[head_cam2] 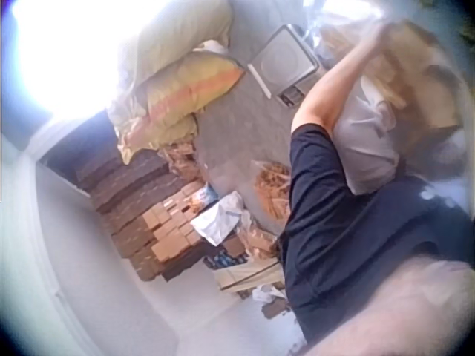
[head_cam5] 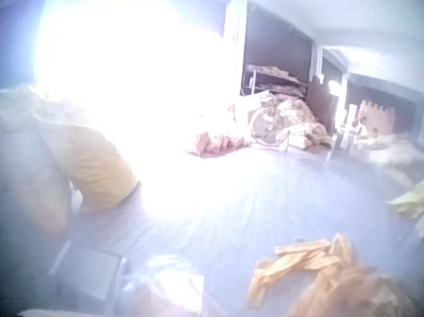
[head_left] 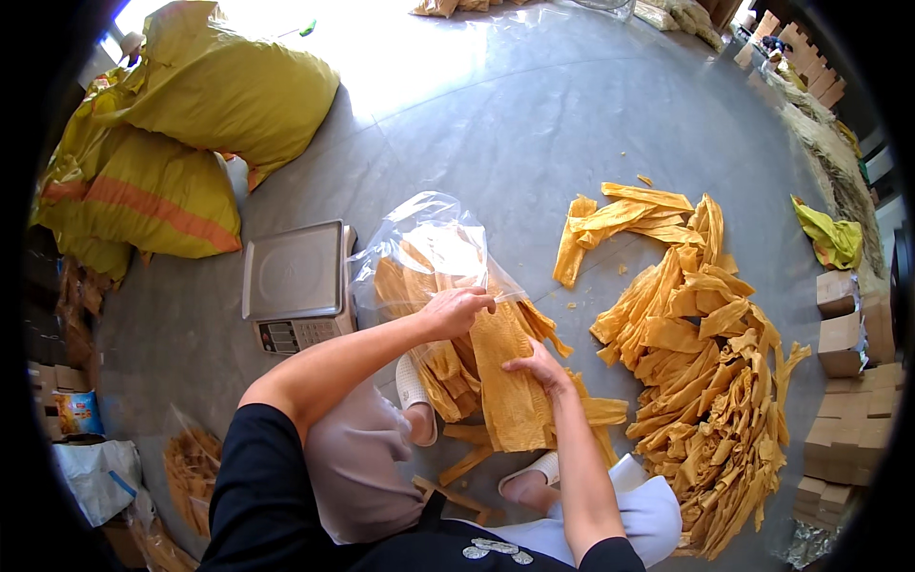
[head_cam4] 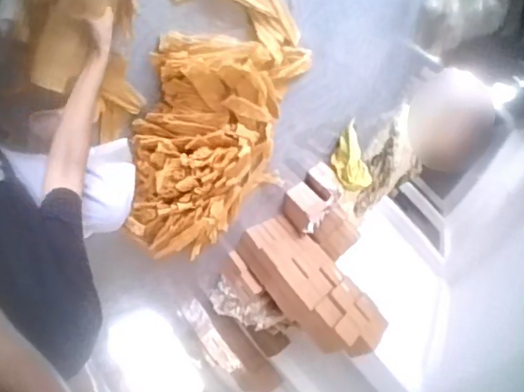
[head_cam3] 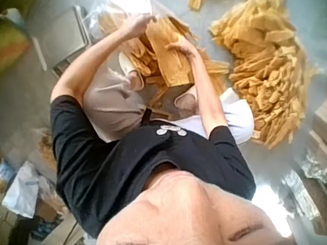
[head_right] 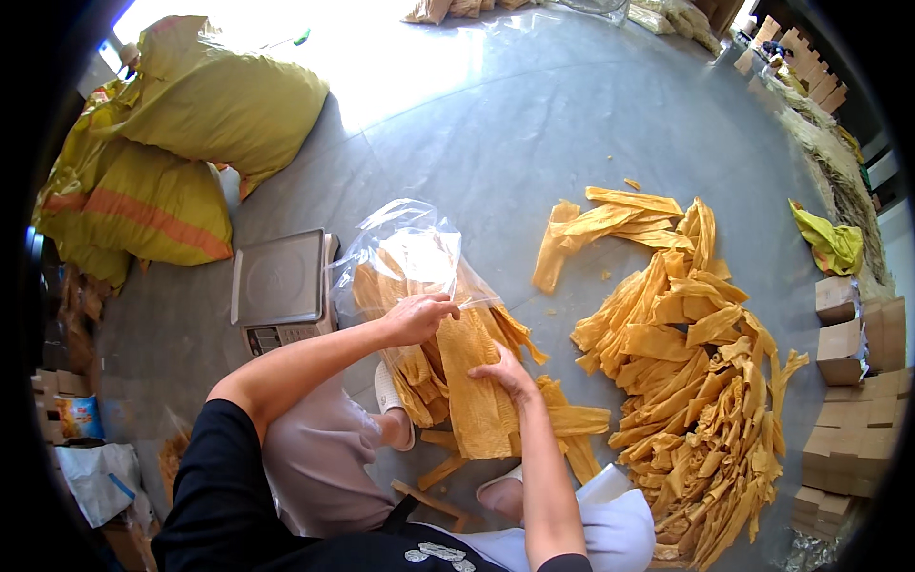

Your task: The person picks up strips of dried tofu skin from a pile on the floor and places them into a clear plastic bag by hand.

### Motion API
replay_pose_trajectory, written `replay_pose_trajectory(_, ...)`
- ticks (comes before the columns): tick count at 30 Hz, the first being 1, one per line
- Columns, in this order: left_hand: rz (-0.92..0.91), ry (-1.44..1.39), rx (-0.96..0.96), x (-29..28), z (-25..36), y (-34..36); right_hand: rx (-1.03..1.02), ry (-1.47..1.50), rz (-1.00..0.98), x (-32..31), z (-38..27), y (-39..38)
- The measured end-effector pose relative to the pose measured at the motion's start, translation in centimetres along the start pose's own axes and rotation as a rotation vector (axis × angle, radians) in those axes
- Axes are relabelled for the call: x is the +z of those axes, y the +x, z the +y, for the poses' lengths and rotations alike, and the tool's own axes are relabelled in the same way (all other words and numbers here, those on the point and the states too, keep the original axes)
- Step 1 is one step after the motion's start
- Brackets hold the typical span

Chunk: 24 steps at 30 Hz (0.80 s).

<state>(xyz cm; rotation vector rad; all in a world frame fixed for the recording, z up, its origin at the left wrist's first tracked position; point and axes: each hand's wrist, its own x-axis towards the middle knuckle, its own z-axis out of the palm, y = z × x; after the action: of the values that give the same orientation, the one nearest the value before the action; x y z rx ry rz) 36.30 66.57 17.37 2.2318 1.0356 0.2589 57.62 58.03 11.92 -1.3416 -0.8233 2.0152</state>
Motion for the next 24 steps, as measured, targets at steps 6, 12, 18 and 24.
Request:
replay_pose_trajectory(6,0.015,-0.013,-0.078,0.6,-1.5,0.9,0.032,0.100,0.005,-1.7,-0.5,1.8)
replay_pose_trajectory(12,-0.004,-0.114,-0.157,1.1,-2.4,0.7,-0.021,0.189,0.021,-2.8,1.0,2.7)
replay_pose_trajectory(18,-0.029,-0.217,-0.198,0.6,-1.9,0.8,0.061,0.264,-0.082,-2.6,0.4,5.0)
replay_pose_trajectory(24,-0.042,-0.112,-0.051,1.8,-1.2,1.3,-0.110,-0.353,0.087,-1.7,0.7,11.7)
